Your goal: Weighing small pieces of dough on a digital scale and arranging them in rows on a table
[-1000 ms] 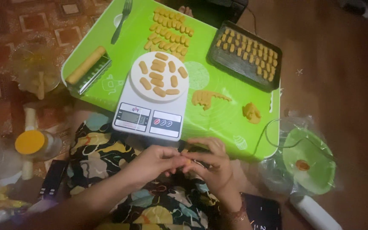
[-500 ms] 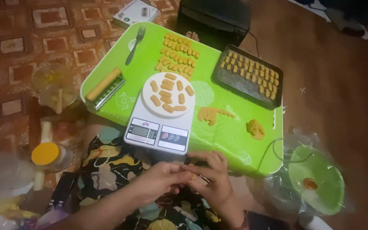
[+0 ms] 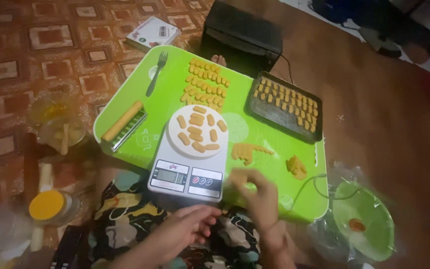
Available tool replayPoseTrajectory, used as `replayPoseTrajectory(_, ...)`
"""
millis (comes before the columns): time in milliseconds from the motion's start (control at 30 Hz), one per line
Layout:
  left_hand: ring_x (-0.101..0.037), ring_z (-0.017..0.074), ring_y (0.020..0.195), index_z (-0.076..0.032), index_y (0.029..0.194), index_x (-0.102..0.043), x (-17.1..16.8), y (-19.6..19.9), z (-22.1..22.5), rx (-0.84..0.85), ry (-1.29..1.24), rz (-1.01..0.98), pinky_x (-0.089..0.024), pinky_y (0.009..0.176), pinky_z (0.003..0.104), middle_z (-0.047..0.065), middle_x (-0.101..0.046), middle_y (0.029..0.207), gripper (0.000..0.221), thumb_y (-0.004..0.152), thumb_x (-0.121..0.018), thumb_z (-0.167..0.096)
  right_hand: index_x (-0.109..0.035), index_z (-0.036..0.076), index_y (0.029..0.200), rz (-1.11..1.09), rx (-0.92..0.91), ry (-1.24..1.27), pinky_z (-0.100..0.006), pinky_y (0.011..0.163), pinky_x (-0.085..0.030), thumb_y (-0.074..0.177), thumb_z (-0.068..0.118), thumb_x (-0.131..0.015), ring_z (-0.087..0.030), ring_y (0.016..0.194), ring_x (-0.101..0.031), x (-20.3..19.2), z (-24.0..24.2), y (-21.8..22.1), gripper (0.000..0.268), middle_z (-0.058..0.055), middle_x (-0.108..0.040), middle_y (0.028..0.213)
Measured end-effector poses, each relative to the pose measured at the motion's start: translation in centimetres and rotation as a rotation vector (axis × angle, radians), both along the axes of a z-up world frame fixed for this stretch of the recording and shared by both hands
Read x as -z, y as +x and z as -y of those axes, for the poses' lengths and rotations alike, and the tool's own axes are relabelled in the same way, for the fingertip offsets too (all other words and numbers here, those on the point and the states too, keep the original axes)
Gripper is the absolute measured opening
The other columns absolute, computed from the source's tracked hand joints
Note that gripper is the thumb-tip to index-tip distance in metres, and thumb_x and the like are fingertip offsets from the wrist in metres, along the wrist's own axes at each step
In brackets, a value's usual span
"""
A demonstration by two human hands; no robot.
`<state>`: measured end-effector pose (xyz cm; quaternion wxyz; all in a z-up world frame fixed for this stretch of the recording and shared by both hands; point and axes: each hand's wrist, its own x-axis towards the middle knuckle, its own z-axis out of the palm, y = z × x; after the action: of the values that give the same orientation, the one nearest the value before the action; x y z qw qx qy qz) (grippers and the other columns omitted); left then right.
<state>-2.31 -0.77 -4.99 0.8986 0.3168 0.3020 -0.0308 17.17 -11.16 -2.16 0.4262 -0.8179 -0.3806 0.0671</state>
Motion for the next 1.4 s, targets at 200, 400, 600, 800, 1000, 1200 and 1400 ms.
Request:
replayPoseTrajectory(200,-0.058,0.0185,0.072,0.004,0.104,-0.07,3.2,0.2,0.3,-0.075,0.108,0.021,-0.045,0.068,0.026,0.012,-0.065,0.085,0.014,0.095,-0.068,-0.007,-0.075,0.001,0.112,-0.563,0.104,0.242,-0.025,0.063,-0.052,0.085,0.016,-0.079,-0.011,0.07,-0.061,-1.2,-8.3,3.4,0.031,-0.006,-0.076,0.09)
replayPoseTrajectory(400,-0.058,0.0205,0.075,0.003,0.105,-0.072,0.3,-0.3,-0.9,-0.024,0.164,-0.085,-0.043,0.069,0.027,0.015,-0.066,0.087,0.015,0.098,-0.066,-0.009,-0.075,0.004,0.114,-0.543,0.112,0.184,-0.03,0.084,-0.064,0.086,0.009,-0.076,-0.018,0.095,-0.075,-4.0,-9.3,2.1,0.029,-0.01,-0.08,0.109)
replayPoseTrajectory(600,-0.054,0.0132,0.062,-0.002,0.104,-0.073,4.4,0.3,-0.4,-0.012,0.213,-0.035,-0.039,0.058,0.023,0.009,-0.066,0.081,0.015,0.095,-0.069,-0.013,-0.078,0.007,0.11,-0.475,0.11,0.245,-0.022,0.06,-0.053,0.087,0.007,-0.076,-0.012,0.092,-0.074,0.7,-9.8,4.3,0.023,-0.007,-0.08,0.108)
replayPoseTrajectory(800,-0.055,0.0151,0.068,-0.002,0.104,-0.075,0.9,0.1,-0.9,0.001,0.21,-0.158,-0.042,0.062,0.023,0.01,-0.066,0.083,0.014,0.097,-0.067,-0.01,-0.08,0.015,0.113,-0.163,0.172,0.087,-0.028,0.074,-0.056,0.088,0.018,-0.073,-0.012,0.081,-0.065,0.0,-10.2,3.3,0.026,0.0,-0.077,0.111)
replayPoseTrajectory(1000,-0.055,0.0143,0.064,-0.002,0.102,-0.073,3.6,0.1,-0.7,-0.034,0.225,-0.057,-0.038,0.058,0.023,0.01,-0.066,0.078,0.015,0.092,-0.068,-0.011,-0.083,0.014,0.104,-0.102,0.211,0.185,-0.028,0.072,-0.051,0.083,0.025,-0.083,-0.011,0.071,-0.057,3.2,-10.2,3.6,0.024,0.0,-0.075,0.096)
replayPoseTrajectory(1200,-0.057,0.0174,0.072,-0.001,0.104,-0.075,-1.0,0.0,-1.2,0.016,0.226,-0.2,-0.043,0.067,0.026,0.01,-0.066,0.085,0.014,0.098,-0.067,-0.01,-0.081,0.011,0.108,-0.128,0.224,0.148,-0.03,0.083,-0.053,0.084,0.026,-0.08,-0.015,0.086,-0.067,2.9,-9.9,2.8,0.028,-0.004,-0.076,0.105)
replayPoseTrajectory(1400,-0.056,0.0153,0.063,0.0,0.101,-0.077,4.5,0.1,-0.8,-0.067,0.275,-0.048,-0.04,0.06,0.023,0.012,-0.07,0.082,0.018,0.092,-0.068,-0.013,-0.079,0.009,0.107,0.031,0.203,0.279,-0.031,0.091,-0.053,0.097,0.024,-0.063,-0.018,0.1,-0.072,5.3,-7.3,6.3,0.024,-0.008,-0.079,0.108)
